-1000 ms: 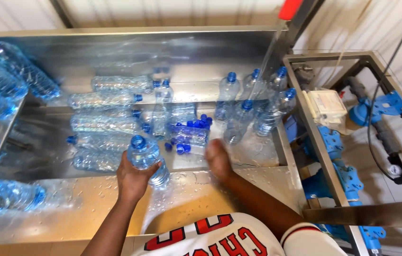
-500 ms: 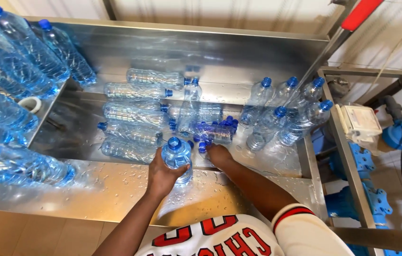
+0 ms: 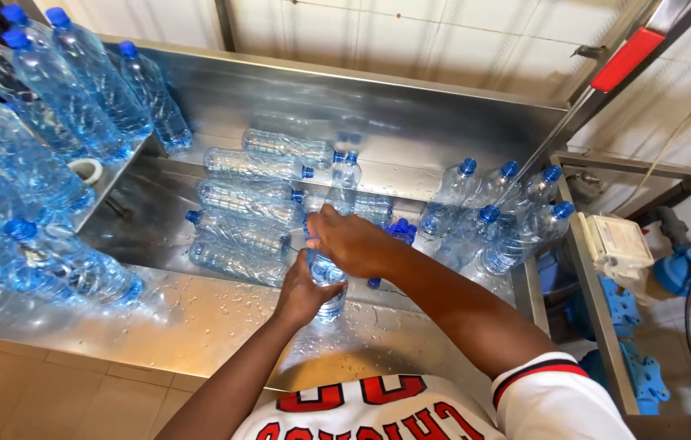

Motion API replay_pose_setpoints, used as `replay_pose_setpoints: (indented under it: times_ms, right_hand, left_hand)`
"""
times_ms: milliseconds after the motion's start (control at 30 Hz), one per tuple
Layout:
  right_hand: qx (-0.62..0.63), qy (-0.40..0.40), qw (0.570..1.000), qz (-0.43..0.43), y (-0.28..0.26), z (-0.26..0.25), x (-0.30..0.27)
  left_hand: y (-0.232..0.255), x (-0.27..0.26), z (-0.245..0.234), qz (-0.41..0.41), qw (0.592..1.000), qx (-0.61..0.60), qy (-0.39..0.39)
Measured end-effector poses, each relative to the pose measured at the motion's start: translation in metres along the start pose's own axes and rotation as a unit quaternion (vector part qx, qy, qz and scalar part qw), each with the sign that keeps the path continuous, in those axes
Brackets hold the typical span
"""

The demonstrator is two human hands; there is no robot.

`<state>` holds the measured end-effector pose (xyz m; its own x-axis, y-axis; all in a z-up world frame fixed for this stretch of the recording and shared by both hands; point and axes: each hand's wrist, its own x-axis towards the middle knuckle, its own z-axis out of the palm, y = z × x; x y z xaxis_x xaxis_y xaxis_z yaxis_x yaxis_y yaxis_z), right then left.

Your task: The person repeatedly picks up empty plastic water bottles from a stainless steel tray, places them under a water spigot to fill them, and then moves the filled bottles to a separate area. The process is repeated continuously for numerous bottles.

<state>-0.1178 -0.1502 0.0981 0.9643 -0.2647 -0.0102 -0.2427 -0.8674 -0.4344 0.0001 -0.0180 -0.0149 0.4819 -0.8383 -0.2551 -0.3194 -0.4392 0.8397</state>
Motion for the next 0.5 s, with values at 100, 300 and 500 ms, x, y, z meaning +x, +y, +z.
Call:
replay_pose_setpoints:
  times_ms: [100, 300, 500]
  right_hand:
    - [-0.109, 0.001, 0.994, -0.013, 0.018, 0.024, 0.017]
    - [-0.052, 0.02, 0.998, -0.024, 0.039, 0.039, 0.004]
    - [0.024, 0.24, 0.966, -0.098, 0.061, 0.033, -0.052]
  left_hand:
    - [-0.003, 0.0, 0.002, 0.0, 1.0, -0.011, -0.003]
    - [-0.007, -0.004, -0.002, 0.042, 0.997, -0.038, -0.06]
    - [-0.092, 0.019, 0.013, -0.099, 0.922, -0.37, -0.053]
